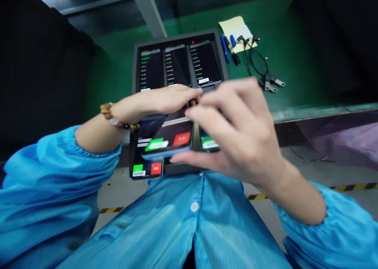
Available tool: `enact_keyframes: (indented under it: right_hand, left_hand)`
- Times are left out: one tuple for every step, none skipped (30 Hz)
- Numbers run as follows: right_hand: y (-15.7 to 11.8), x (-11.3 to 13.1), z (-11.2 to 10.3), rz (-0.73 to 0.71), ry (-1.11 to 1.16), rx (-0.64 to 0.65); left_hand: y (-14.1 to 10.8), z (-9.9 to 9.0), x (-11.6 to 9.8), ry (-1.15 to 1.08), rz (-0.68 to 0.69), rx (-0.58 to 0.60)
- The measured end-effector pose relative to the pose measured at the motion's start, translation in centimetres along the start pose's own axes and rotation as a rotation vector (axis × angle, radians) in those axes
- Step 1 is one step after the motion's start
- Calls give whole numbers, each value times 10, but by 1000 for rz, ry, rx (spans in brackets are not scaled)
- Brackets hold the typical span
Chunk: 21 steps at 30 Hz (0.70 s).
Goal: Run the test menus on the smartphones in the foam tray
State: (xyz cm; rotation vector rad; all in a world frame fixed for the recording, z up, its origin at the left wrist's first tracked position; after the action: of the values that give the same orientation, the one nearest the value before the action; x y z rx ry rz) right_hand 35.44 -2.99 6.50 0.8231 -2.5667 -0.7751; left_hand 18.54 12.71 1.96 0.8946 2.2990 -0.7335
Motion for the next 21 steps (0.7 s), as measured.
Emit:
enact_keyframes:
  right_hand:
    - [-11,5,6,-39,4,-25]
    - [-22,10,12,-81,3,-48]
    - [-33,14,18,-117,-5,-65]
    - [-42,18,24,-140,-15,-77]
    - [-49,21,30,-148,-29,-77]
    - [-55,23,34,-144,-43,-71]
    - [-60,25,37,-129,-49,-60]
    - [-65,25,39,-108,-45,-46]
    - [-70,25,39,-85,-27,-41]
    - [-75,25,38,-62,3,-40]
    - [-81,24,36,-43,38,-41]
    - [-87,24,33,-29,72,-42]
    - [-93,24,30,-17,96,-37]
    - [-97,25,28,-6,108,-26]
    - [-98,27,26,8,114,-14]
    - [-98,31,26,22,123,-6]
    - [-94,36,26,35,144,6]
    - [-88,43,27,35,177,24]
    - [-79,51,29,22,213,58]
    - [-70,59,31,-1,244,106]
    - [-61,66,33,-28,265,164]
  left_hand:
    - [-5,2,-3,31,-9,-7]
    - [-10,5,-6,57,-25,-5]
    - [-15,7,-9,82,-40,-4]
    - [-19,9,-12,107,-44,-34]
    - [-22,11,-14,132,-35,-60]
    - [-25,13,-15,156,-18,-81]
    - [-27,15,-16,177,1,-102]
    - [-28,16,-15,190,14,-118]
    - [-30,17,-14,196,22,-133]
    - [-32,17,-12,195,24,-144]
    - [-35,17,-10,190,23,-154]
    - [-40,16,-7,185,24,-168]
    - [-46,15,-4,182,26,-189]
    - [-54,13,-1,182,28,-219]
    - [-63,11,3,186,32,-259]
    - [-74,8,7,191,40,-300]
    - [-86,6,11,195,53,-347]
    - [-100,4,16,196,70,-389]
    - [-115,4,21,198,89,-425]
    - [-132,4,26,199,115,-470]
    - [-149,6,30,206,136,-501]
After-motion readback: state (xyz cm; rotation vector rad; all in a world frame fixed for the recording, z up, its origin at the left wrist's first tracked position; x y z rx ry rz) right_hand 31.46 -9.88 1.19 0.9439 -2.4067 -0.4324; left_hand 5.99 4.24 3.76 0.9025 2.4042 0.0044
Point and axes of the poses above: each hand's wrist, its own y-axis towards the middle knuckle, its own z-axis out of the palm, x = y × z, the point moved 2 cm from there along y, towards the middle knuckle
